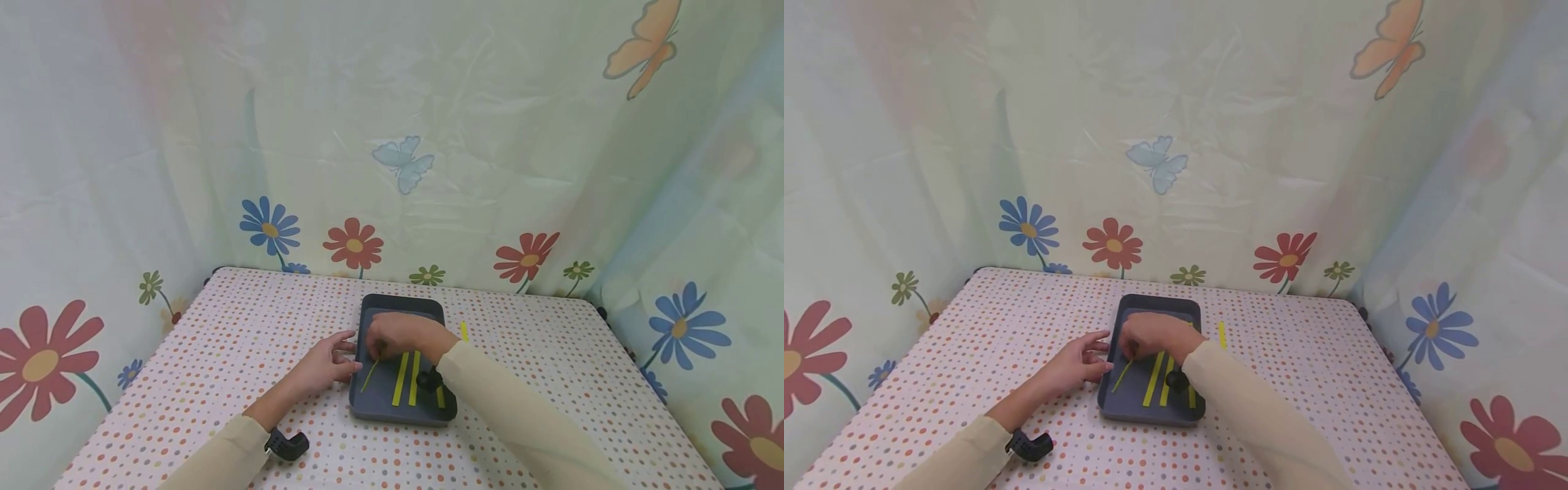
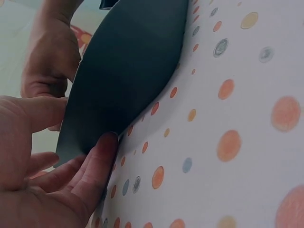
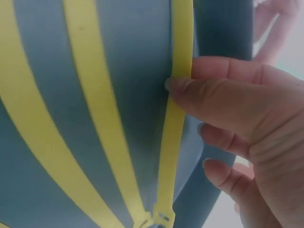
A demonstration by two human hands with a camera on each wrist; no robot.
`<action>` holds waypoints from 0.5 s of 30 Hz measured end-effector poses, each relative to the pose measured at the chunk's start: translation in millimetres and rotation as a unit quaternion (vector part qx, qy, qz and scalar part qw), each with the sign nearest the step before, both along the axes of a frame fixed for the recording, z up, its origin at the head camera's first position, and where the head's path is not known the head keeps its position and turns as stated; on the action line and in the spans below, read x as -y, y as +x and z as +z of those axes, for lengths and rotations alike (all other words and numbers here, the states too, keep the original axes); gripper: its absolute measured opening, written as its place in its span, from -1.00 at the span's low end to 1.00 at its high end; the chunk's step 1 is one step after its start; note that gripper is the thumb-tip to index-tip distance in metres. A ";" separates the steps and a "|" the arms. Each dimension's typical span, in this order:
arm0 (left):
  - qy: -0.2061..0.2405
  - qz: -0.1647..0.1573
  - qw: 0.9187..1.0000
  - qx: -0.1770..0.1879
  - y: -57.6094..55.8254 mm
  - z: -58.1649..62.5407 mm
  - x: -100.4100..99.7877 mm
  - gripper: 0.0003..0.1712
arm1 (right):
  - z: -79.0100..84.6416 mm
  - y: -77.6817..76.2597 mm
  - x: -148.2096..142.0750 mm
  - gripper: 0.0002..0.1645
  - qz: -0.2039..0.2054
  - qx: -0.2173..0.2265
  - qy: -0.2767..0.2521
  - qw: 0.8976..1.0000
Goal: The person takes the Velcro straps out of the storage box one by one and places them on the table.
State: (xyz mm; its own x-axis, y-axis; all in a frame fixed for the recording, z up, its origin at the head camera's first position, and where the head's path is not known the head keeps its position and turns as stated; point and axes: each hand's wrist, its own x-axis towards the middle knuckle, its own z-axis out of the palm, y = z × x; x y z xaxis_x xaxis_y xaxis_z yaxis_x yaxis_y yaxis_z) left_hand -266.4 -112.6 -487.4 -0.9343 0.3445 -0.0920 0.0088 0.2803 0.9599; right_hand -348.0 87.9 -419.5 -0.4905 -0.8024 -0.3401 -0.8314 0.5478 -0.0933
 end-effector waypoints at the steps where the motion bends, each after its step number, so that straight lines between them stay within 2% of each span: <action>1: 0.000 0.000 1.000 -0.001 0.0 0.2 -0.1 -0.10 | 1.4 -0.7 -0.3 -0.86 0.001 -0.002 -0.003 1.000; 7: 0.002 -0.003 1.000 -0.006 0.4 0.3 -0.8 -0.10 | 18.5 -4.9 -5.3 -0.89 0.006 -0.002 -0.041 0.999; 11: -0.003 0.001 1.000 -0.009 0.9 -0.4 -1.3 -0.10 | 30.6 -7.5 -13.5 -0.90 -0.010 0.005 -0.070 0.998; 15: -0.010 0.007 1.000 -0.008 1.0 -0.4 -1.1 -0.10 | 36.3 -11.3 -25.2 -0.91 -0.025 -0.007 -0.098 0.995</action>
State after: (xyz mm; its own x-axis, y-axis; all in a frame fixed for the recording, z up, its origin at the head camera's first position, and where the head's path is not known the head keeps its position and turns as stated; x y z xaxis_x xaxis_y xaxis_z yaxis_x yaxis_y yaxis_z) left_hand -265.4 -111.5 -487.8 -0.9403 0.3296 -0.0846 0.0191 0.2995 0.9539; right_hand -359.2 113.1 -383.3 -0.5353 -0.8268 -0.1730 -0.8053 0.5613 -0.1910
